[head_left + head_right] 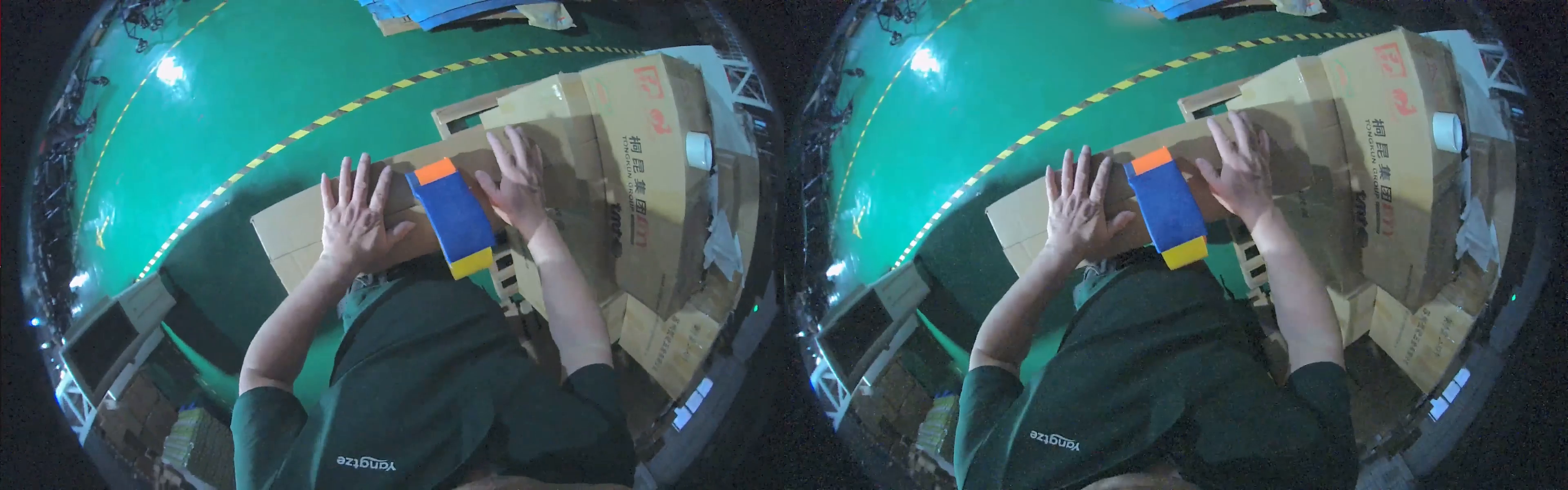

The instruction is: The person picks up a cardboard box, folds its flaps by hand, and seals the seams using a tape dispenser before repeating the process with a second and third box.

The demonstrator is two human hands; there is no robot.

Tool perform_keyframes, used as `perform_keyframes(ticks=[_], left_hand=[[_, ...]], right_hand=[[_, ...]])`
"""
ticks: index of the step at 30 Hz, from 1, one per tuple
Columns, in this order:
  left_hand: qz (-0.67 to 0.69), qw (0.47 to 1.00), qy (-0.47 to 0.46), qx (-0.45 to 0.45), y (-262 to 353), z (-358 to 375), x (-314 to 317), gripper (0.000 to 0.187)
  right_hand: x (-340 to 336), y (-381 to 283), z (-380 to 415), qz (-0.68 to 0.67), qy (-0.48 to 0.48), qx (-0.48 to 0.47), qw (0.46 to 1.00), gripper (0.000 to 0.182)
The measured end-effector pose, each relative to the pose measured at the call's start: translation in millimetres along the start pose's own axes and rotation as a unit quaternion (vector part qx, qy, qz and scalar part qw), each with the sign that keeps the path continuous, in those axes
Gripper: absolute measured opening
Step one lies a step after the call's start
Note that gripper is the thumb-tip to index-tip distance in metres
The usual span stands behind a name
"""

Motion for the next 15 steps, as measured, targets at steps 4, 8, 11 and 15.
perform_keyframes(ticks=[4, 8, 11, 15], left_hand=[[-0.021, 1.0, 0.002, -0.001, -3, 0, 5, 0.082], [-0.023, 0.999, 0.035, -0.008, 0, 0, 5, 0.081], [-0.026, 0.997, 0.057, -0.04, 0, 1, 5, 0.074], [-0.018, 0.998, 0.026, -0.057, -1, -1, 12, 0.069]], right_hand=[[12, -6, -1, 0.065, 0.012, -0.031, 0.997, 0.062], [12, -9, 0, 0.119, 0.072, -0.058, 0.989, 0.061], [9, -12, -1, 0.118, 0.072, -0.062, 0.988, 0.065], [14, -14, -1, 0.147, 0.08, -0.07, 0.983, 0.066]])
Point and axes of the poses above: each hand's wrist, its own z-axis away from the middle knuckle, its own x-axis out of the palm, y = z × x, the point moved 10 cm from there along -z, towards the middle knuckle, and after that the axes turned 4 degrees about z, right-handed, at the moved point
